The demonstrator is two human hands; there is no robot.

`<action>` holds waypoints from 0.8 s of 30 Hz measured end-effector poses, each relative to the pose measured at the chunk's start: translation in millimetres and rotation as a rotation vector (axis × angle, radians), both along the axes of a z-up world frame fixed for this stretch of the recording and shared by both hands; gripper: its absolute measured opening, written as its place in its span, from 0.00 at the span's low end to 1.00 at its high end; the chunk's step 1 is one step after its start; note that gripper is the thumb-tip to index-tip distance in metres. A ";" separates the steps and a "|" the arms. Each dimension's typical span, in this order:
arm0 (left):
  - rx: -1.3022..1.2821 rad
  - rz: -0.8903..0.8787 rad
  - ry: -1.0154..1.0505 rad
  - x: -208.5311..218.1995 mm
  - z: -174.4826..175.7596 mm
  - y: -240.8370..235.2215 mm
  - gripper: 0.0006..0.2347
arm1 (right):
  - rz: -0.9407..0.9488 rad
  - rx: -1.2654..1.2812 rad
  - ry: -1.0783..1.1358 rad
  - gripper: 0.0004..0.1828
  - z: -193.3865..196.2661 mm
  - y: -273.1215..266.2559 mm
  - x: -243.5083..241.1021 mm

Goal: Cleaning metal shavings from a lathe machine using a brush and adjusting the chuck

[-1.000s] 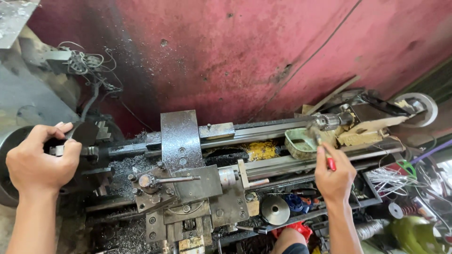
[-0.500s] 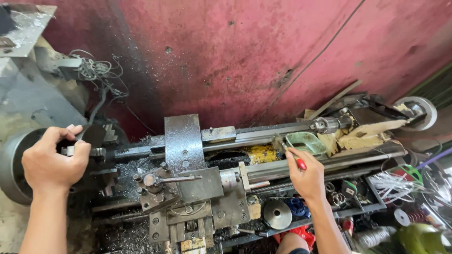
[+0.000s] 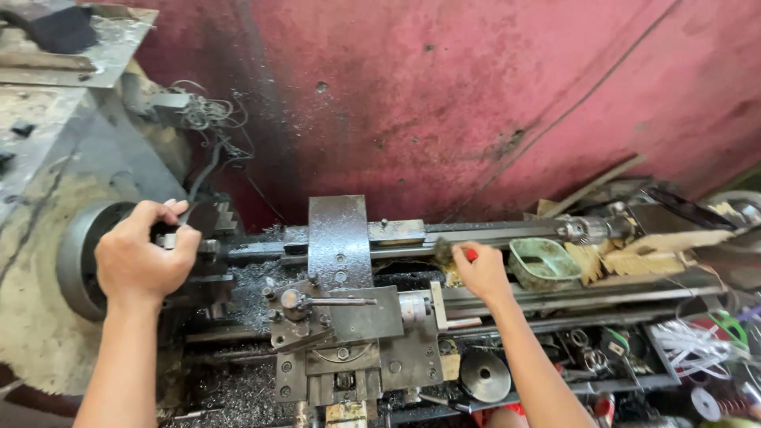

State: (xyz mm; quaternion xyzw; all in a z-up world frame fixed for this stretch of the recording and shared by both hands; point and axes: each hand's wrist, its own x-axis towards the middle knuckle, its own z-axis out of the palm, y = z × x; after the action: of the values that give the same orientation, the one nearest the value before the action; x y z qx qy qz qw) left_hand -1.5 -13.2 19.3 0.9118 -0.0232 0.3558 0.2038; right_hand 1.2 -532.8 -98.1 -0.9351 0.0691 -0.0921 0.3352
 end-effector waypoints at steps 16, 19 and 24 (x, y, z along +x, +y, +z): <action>-0.032 0.012 0.005 0.0 2.6 -2.9 0.05 | -0.025 -0.278 0.116 0.16 13.9 10.7 0.4; 0.004 -0.008 -0.014 -0.1 1.4 -0.9 0.06 | 0.067 -0.240 0.075 0.17 26.0 40.8 1.9; 0.002 -0.023 -0.028 1.6 2.0 -0.7 0.07 | 0.121 0.380 0.302 0.13 42.4 57.0 12.4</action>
State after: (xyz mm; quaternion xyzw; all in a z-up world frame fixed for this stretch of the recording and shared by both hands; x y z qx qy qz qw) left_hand 0.0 -14.0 21.3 0.9066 -0.0370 0.3660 0.2067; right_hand 13.6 -475.8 -55.7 -0.8609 0.0781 0.0836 0.4957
